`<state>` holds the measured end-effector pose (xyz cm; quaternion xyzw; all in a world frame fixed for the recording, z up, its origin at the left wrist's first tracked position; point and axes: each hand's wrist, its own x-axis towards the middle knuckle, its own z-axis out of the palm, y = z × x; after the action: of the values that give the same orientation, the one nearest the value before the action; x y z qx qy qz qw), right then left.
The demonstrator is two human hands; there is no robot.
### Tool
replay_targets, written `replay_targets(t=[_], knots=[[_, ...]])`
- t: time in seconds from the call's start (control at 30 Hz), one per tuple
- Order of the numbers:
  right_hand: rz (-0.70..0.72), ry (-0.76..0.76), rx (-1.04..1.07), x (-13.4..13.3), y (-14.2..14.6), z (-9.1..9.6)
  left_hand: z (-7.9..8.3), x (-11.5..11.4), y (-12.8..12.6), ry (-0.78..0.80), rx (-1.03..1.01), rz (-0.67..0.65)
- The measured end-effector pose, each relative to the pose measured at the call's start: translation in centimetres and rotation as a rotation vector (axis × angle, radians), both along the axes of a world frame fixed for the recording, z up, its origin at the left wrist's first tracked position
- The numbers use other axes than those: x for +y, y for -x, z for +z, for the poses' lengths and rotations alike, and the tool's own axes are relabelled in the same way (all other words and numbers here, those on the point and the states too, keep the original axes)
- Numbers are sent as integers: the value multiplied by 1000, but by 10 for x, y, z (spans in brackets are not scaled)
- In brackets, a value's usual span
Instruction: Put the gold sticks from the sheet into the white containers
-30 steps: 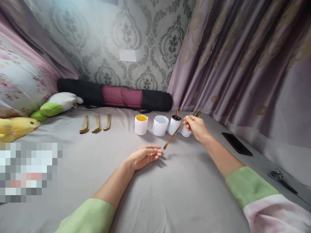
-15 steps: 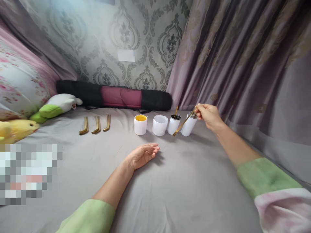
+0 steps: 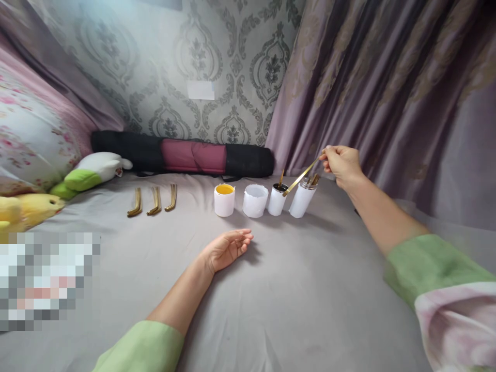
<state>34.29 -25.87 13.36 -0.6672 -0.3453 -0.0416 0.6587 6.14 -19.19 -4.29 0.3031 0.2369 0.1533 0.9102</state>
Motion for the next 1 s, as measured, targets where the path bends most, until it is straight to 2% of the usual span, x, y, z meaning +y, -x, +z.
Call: replay_targets(t=[0.23,0.53,0.8,1.0], knots=[[-43,-9,-83,12,-6,4,3,-1,0,0,0,4],[-88,26,-190,25,-13,-2,3,-1,0,10,4,7],[-77,164,-343,38,-21,-16,1,-1,0,6,-18,4],[-35,301,-419,42,-14,-27,3,-1,0,8,-11,8]])
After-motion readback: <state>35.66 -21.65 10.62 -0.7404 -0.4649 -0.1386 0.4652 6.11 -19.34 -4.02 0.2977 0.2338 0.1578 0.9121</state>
